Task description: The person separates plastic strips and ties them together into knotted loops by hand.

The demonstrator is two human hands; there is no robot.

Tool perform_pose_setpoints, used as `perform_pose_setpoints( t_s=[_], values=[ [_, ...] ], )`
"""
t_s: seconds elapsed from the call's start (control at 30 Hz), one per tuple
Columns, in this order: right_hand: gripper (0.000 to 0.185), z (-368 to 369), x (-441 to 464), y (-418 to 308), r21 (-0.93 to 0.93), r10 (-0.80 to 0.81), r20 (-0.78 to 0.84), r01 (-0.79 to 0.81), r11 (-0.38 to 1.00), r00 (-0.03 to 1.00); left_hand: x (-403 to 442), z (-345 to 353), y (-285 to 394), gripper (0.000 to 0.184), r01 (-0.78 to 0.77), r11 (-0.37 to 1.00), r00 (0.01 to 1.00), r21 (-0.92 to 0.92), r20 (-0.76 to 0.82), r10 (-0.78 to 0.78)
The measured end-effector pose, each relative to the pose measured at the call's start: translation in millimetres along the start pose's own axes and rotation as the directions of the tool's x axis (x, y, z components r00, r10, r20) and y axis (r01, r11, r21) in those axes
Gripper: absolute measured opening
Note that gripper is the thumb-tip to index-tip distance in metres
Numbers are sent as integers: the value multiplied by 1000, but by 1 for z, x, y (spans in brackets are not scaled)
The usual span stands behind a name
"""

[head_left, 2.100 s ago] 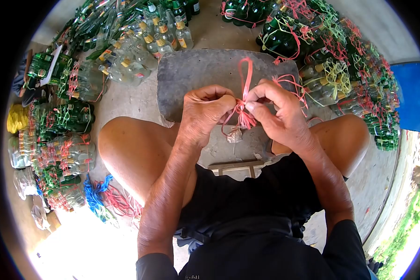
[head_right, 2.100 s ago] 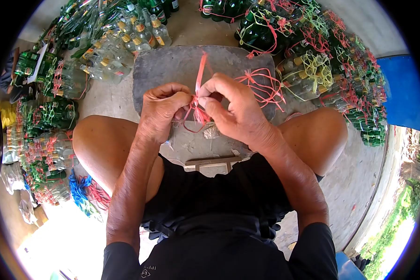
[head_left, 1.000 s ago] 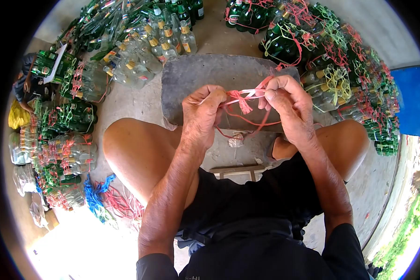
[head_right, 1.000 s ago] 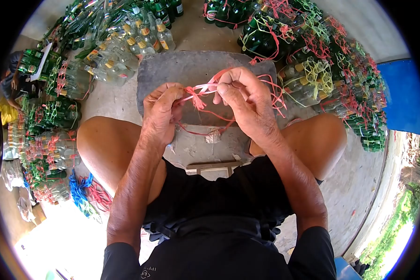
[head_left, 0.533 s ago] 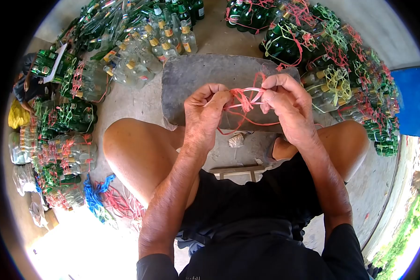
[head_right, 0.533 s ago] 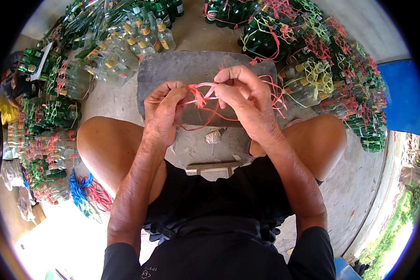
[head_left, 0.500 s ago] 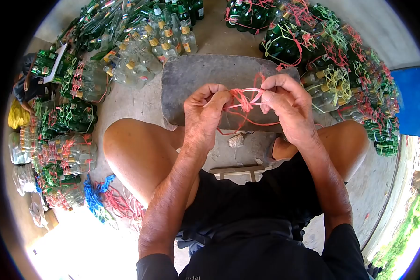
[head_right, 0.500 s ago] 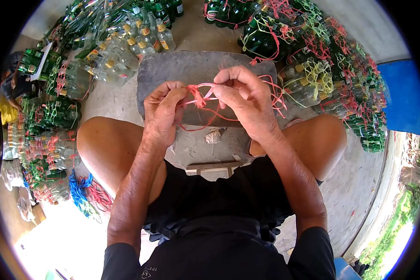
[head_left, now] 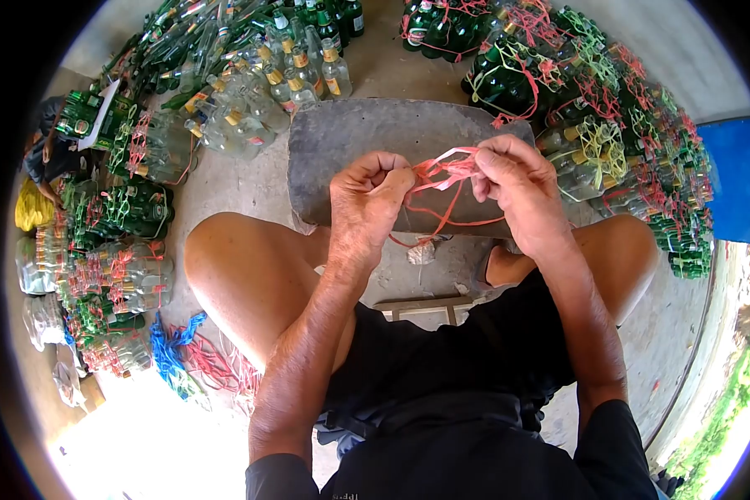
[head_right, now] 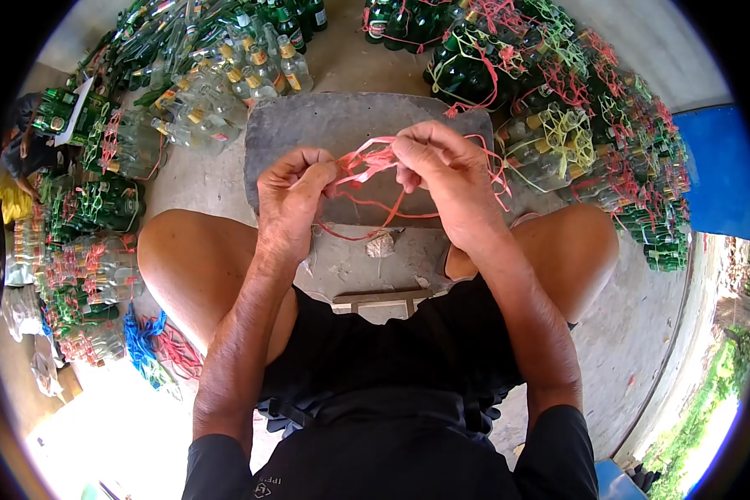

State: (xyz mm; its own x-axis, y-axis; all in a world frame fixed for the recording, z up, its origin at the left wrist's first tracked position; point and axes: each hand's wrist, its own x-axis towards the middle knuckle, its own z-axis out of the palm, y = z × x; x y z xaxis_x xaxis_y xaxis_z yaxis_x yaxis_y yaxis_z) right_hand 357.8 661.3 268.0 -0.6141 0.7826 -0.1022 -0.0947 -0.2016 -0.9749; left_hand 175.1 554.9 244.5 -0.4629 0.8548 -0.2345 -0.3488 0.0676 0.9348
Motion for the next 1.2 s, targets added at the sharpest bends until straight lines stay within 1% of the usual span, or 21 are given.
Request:
perform_pose_setpoints(
  t_s=[0.07,0.17,0.27,0.37,0.47,0.57,0.67,0.77,0.97,1.07,1.2],
  values=[
    [12,-1,1,0,155,46,-13,-44,987,999,0,-1,2,7,4,1000,1000,2,18,-4],
    [10,-5,3,-2,290,54,19,-57,955,998,-1,4,1,7,-32,999,999,32,-2,32],
    [9,-7,4,-4,376,72,79,-97,922,994,-1,5,0,7,-40,999,999,7,-18,40],
    [7,-5,4,-7,396,69,96,-102,912,993,0,5,5,5,19,999,999,-41,-31,-20],
    [6,-2,2,-9,391,74,71,-96,915,995,2,-3,2,5,126,988,991,-87,-45,-130],
    [5,-2,2,-5,380,44,113,-84,921,993,3,-3,0,5,131,982,989,-138,-52,-139],
    [5,-2,2,-5,392,7,137,-61,918,991,3,-5,-3,5,142,980,987,-137,-56,-151],
    [12,-3,1,-7,286,42,163,-88,954,986,4,-6,-5,5,118,983,991,-138,-52,-126],
    [14,-6,5,-4,341,29,132,-73,937,991,-1,1,4,4,52,994,996,-97,-68,-59],
    [14,-5,5,-5,363,49,59,-67,929,997,-1,2,3,4,11,999,999,-45,-47,-13],
    [11,-7,6,-6,417,41,61,-63,907,997,-3,6,7,5,15,1000,999,-17,-44,-16]
  ],
)
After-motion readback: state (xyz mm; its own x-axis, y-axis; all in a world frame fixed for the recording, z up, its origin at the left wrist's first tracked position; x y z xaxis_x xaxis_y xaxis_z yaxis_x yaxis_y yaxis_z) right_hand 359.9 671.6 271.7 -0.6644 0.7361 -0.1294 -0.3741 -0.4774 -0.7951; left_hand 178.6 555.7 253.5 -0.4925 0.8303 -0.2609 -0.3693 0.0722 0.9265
